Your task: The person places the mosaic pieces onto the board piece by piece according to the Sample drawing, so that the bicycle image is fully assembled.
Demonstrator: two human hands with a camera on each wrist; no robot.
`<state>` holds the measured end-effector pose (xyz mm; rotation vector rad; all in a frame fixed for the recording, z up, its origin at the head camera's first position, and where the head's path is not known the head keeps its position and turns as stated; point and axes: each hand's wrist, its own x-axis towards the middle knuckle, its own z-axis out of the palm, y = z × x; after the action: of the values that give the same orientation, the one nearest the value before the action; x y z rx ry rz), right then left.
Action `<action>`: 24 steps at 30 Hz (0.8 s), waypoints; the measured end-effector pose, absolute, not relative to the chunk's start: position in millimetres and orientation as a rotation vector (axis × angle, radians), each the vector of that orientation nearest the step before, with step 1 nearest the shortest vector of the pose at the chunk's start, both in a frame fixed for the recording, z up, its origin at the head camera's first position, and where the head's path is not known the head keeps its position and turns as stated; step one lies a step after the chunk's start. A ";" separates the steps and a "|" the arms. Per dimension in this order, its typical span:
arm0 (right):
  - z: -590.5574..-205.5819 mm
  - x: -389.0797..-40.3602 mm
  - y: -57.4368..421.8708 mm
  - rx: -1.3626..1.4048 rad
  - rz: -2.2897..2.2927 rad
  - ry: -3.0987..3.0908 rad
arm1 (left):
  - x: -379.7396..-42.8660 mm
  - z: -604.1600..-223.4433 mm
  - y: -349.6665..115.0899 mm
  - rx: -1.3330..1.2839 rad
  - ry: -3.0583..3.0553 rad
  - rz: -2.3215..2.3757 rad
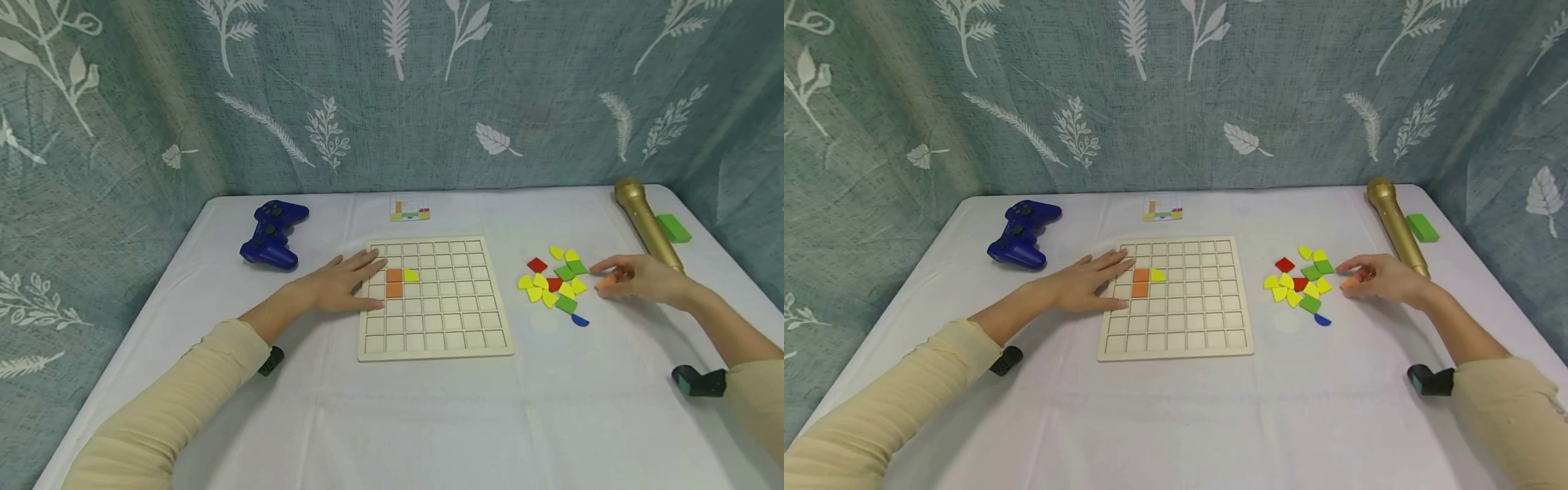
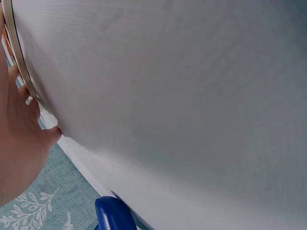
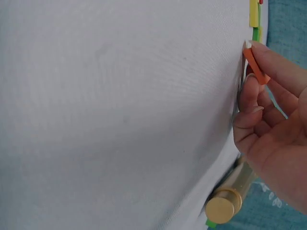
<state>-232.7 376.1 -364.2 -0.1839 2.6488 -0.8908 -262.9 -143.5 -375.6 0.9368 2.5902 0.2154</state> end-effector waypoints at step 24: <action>-344.9 -236.6 321.2 0.077 -1.254 2.384 | -264.4 -375.5 -143.8 0.920 2.581 0.200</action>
<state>-236.6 321.2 -344.9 0.0774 2.3836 -1.2537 -264.4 -143.8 -375.5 0.9200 2.5813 0.2001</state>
